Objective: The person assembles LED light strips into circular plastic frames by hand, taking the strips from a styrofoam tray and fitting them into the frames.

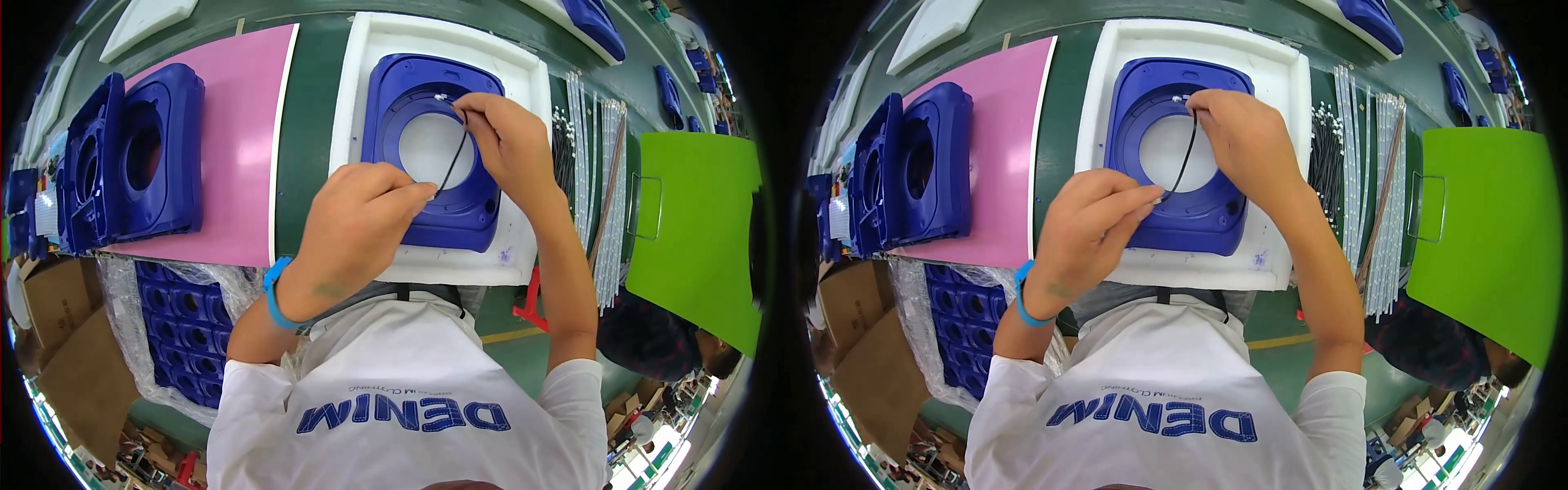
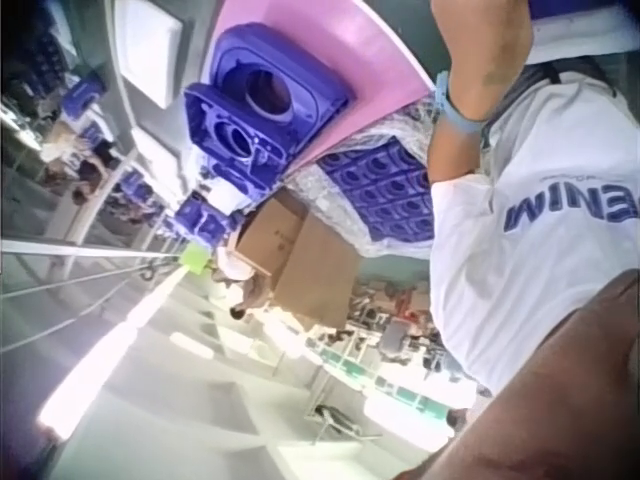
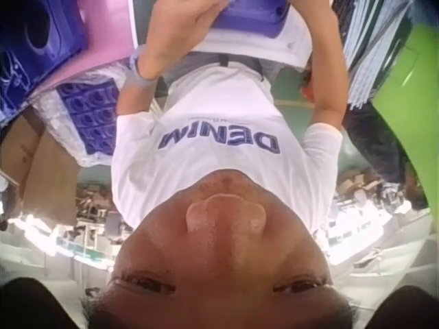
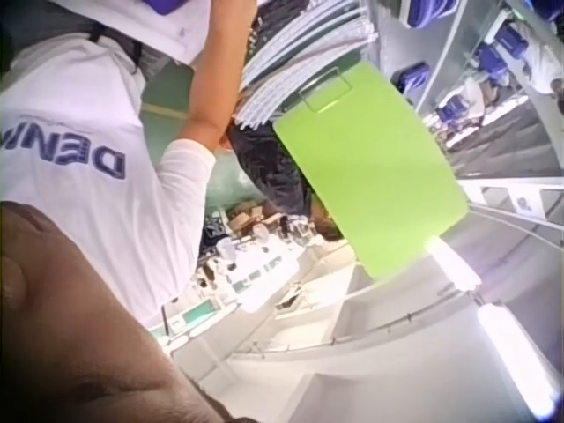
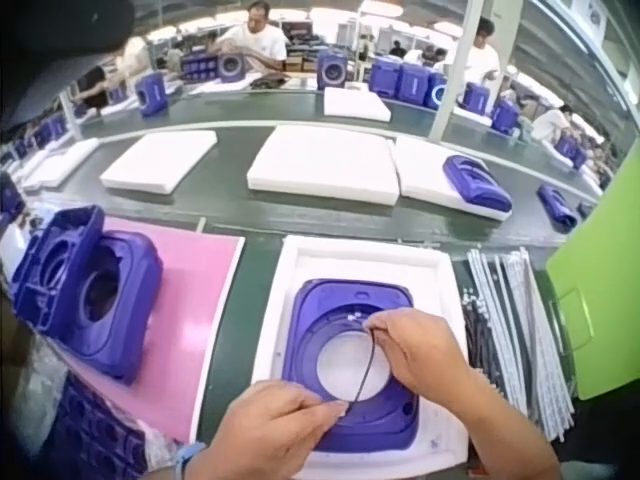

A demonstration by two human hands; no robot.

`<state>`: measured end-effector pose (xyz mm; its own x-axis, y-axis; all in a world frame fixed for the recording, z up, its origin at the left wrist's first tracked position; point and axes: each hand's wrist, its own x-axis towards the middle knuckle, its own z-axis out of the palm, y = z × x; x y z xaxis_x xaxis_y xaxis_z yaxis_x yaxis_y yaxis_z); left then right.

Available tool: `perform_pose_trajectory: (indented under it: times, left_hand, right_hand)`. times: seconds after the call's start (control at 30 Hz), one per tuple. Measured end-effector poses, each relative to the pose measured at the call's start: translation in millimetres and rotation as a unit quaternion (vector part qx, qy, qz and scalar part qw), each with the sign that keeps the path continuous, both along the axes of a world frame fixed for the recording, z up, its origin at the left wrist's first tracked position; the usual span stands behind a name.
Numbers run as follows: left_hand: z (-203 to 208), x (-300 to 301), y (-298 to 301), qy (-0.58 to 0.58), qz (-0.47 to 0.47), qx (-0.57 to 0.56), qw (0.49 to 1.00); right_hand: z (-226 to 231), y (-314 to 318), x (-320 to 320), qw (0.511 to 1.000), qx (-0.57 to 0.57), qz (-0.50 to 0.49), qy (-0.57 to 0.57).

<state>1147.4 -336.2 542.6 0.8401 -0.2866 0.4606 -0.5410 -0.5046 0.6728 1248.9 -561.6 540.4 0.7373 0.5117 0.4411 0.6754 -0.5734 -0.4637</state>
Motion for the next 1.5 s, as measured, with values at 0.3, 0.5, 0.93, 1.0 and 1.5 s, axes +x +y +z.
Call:
perform_pose_trajectory:
  times: [0.3, 0.5, 0.93, 1.0, 1.5]
  left_hand:
    - [-13, 7, -3, 0.006, 0.019, -0.005, 1.000]
    - [-12, 8, -3, 0.020, 0.017, 0.001, 1.000]
    - [-13, 8, -7, 0.010, 0.046, -0.007, 0.999]
    - [-13, 8, -6, 0.019, 0.044, -0.021, 0.999]
    - [-18, 8, -5, 0.033, 0.056, -0.051, 0.997]
  right_hand:
    - [-6, 3, 11, 0.998, 0.014, -0.058, -0.024]
    - [-13, 12, 20, 0.996, 0.000, -0.033, -0.082]
    - [-16, 4, 25, 0.990, -0.042, -0.003, -0.134]
    - [-16, -3, 26, 0.991, -0.054, 0.001, -0.126]
    - [28, 20, 44, 0.926, -0.325, 0.108, -0.157]
